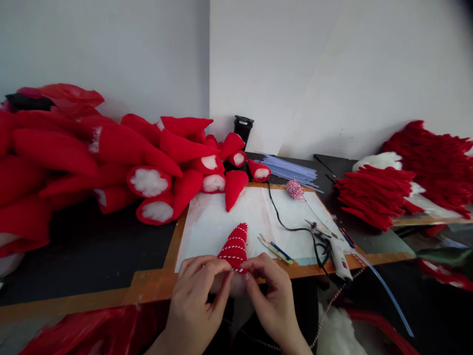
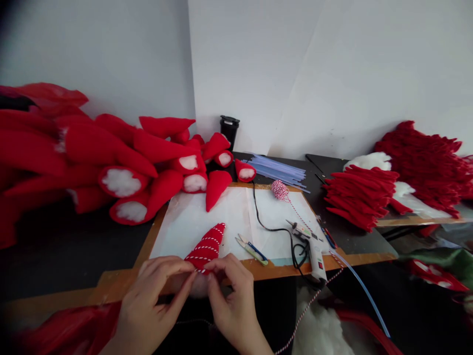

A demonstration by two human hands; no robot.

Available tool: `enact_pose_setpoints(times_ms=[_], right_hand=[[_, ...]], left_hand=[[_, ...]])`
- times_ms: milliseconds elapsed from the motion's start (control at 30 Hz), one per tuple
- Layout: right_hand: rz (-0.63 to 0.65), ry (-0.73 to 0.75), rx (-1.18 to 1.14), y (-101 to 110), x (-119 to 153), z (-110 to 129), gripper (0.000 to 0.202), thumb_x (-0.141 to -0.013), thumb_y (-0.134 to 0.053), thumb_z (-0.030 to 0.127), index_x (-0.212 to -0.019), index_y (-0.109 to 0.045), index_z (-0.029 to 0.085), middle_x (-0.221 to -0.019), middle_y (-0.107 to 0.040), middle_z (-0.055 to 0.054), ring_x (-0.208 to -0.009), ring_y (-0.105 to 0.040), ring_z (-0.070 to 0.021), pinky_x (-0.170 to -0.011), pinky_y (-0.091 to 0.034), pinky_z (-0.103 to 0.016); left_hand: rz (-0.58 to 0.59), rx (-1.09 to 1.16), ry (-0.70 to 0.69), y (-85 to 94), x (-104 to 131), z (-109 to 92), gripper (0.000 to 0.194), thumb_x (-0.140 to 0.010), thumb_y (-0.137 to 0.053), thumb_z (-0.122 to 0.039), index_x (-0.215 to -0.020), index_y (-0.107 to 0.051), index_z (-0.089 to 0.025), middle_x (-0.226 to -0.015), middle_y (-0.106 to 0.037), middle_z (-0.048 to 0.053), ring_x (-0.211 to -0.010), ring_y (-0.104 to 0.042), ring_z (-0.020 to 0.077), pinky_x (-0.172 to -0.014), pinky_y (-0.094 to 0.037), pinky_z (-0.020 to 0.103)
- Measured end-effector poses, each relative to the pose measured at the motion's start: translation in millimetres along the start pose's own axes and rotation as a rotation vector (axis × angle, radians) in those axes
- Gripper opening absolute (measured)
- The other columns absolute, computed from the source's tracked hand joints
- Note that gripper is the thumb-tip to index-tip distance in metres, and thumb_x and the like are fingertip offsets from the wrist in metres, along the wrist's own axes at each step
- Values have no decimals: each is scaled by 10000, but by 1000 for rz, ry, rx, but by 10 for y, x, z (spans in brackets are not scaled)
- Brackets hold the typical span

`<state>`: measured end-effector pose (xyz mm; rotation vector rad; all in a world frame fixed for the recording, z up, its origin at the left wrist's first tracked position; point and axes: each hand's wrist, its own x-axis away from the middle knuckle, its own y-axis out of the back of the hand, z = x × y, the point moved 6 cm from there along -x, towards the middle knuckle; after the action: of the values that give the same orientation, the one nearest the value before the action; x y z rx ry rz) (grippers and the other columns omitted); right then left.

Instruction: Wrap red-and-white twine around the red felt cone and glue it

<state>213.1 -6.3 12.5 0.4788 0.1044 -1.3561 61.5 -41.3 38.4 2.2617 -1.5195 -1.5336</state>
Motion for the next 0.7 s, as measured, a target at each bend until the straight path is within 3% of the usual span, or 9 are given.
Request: enact_pose_setpoints(times_ms=[300,467,600,700], right_hand=[[31,-107,-242,-45,-7,-106,91,-910,-610,205,-915,-700,202,-824,-629,-15,-695,-591,-120,-592,-464,-198],[96,-25,-200,-40,-24,-45,130,-934,-577,179,-974,-693,223,-899,-634,-27,-790,-611,-141,-659,-483,-226],[104,83,-111,-51,-30,30,192,-937,-552,127,-1007,-685,246,-969,-656,-35,-924,-631,-163,-794,-516,-271],[38,103,-97,-71,13,-6,351,-918,-552,88,-1200,-615,288,-1036,-660,-34,-941,-641,-158,-816,-539,-279]], left_hand=[[15,45,18,-87,-9,27,138,-877,-615,-80,-921,-613,-211,-775,-645,-14,-746,-605,150,-700,-488,273],[105,148,88,-96,-66,126,166,-873,-587,-74,-929,-658,-213,-846,-598,16,-743,-613,135,-641,-517,232],[142,127,11,-119,-110,109,165,-869,-587,-65,-793,-606,-209,-785,-639,-4,-726,-594,148,-656,-488,261],[101,92,-35,-118,-104,89,167,-869,-586,-58,-791,-579,-205,-736,-643,-16,-689,-571,150,-642,-455,273]])
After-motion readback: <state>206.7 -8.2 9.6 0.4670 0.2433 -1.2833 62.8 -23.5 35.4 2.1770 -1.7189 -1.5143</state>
